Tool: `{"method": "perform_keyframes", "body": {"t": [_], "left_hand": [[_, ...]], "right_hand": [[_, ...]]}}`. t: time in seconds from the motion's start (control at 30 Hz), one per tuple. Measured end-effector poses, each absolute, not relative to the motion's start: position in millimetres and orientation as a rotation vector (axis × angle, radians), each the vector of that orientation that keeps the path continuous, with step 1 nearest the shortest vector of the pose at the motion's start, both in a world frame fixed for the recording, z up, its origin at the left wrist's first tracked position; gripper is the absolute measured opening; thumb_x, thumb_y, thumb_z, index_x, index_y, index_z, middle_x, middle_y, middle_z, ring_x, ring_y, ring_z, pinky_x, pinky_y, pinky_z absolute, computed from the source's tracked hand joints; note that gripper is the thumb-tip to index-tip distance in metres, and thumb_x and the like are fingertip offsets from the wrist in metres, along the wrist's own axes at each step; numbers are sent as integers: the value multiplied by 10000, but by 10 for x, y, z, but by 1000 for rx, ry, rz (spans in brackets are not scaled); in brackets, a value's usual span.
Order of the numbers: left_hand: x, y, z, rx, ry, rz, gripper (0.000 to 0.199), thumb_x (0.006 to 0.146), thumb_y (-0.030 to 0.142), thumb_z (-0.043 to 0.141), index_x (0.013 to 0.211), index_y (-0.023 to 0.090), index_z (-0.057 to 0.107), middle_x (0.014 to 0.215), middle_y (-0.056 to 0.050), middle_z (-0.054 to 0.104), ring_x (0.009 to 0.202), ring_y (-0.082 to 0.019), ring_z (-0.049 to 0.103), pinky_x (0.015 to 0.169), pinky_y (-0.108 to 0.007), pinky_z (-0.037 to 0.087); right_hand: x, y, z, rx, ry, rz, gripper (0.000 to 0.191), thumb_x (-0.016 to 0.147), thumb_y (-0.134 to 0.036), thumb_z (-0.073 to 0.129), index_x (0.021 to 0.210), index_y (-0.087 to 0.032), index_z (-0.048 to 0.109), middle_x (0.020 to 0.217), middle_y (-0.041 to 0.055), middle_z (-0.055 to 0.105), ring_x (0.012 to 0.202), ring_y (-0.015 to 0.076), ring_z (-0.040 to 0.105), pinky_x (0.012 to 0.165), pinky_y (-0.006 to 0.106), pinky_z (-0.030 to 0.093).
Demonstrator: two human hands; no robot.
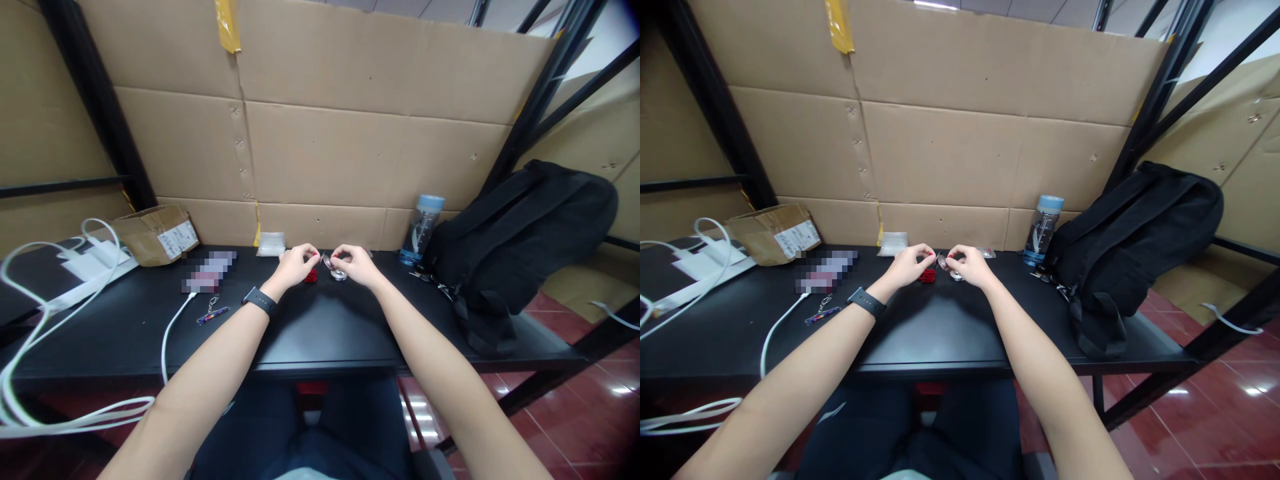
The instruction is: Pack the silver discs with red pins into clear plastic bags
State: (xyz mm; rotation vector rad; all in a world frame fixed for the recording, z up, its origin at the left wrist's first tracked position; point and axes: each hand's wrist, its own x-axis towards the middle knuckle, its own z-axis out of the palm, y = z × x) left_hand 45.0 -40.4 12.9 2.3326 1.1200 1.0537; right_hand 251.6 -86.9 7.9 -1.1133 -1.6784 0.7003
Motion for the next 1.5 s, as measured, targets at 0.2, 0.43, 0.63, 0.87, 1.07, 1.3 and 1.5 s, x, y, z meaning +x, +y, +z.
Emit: {"method": "perform_keyframes", "body": {"t": [0.2, 0.43, 0.63, 0.87, 1.07, 1.3, 1.5], "left_hand": [[487, -336, 46, 2224, 990, 1101, 148, 898, 365, 628, 892, 230, 690, 938, -25, 786, 905, -202, 723, 896, -318, 526], [514, -370, 7, 2196, 967, 1099, 167, 898, 380, 632, 902, 230, 707, 937, -30, 785, 892, -197, 725, 900, -312, 535], [507, -369, -3, 2194, 949, 1081, 188, 900, 385, 620, 905, 222, 712, 937, -31, 780, 868, -188, 718, 886, -311, 536], [476, -374, 52, 2322, 1000, 1047, 232, 923, 417, 582, 991, 239, 715, 1041, -31, 774, 994, -219, 694, 920, -340, 498], [-46, -100, 107, 2528, 1691, 869, 243, 922, 343, 567, 1073, 291, 750, 1285, -62, 707, 1257, -356, 532, 1021, -538, 377], [-492, 185, 43, 2444, 1897, 482, 350, 870, 290, 542, 1125, 357, 772, 1495, 14, 570, 1366, -382, 421, 1040, -569, 375], [-453, 204, -30, 2439, 1904, 458, 447, 852, 269, 538, 1258, 349, 708, 1493, -23, 573, 1374, -368, 433, 1059, -568, 381]], "right_hand": [[2456, -801, -23, -974, -1564, 881, 320, 788, -437, 766, 890, -196, 582, 1035, 78, 734, 727, 167, 743, 575, 238, 554], [2451, -833, -10, -924, -1474, 1008, 337, 795, -428, 786, 952, -201, 591, 1127, 77, 706, 752, 177, 764, 624, 268, 603], [2462, -850, 21, -951, -1475, 1051, 417, 814, -344, 778, 1203, -210, 709, 1144, 102, 724, 743, 159, 756, 689, 277, 619], [2501, -871, 34, -1006, -1598, 898, 572, 705, -285, 874, 1249, -229, 703, 1243, 107, 704, 864, 188, 754, 773, 292, 606], [2650, -837, 87, -1076, -1549, 763, 576, 708, -295, 860, 1255, -213, 698, 1268, 122, 686, 853, 183, 734, 827, 347, 596], [2675, -814, 65, -1079, -1505, 778, 571, 692, -305, 863, 1231, -207, 703, 1240, 118, 686, 864, 176, 709, 815, 349, 594], [2681, -808, 68, -1066, -1473, 812, 588, 699, -324, 854, 1252, -222, 682, 1289, 130, 656, 823, 172, 712, 665, 289, 581]]}}
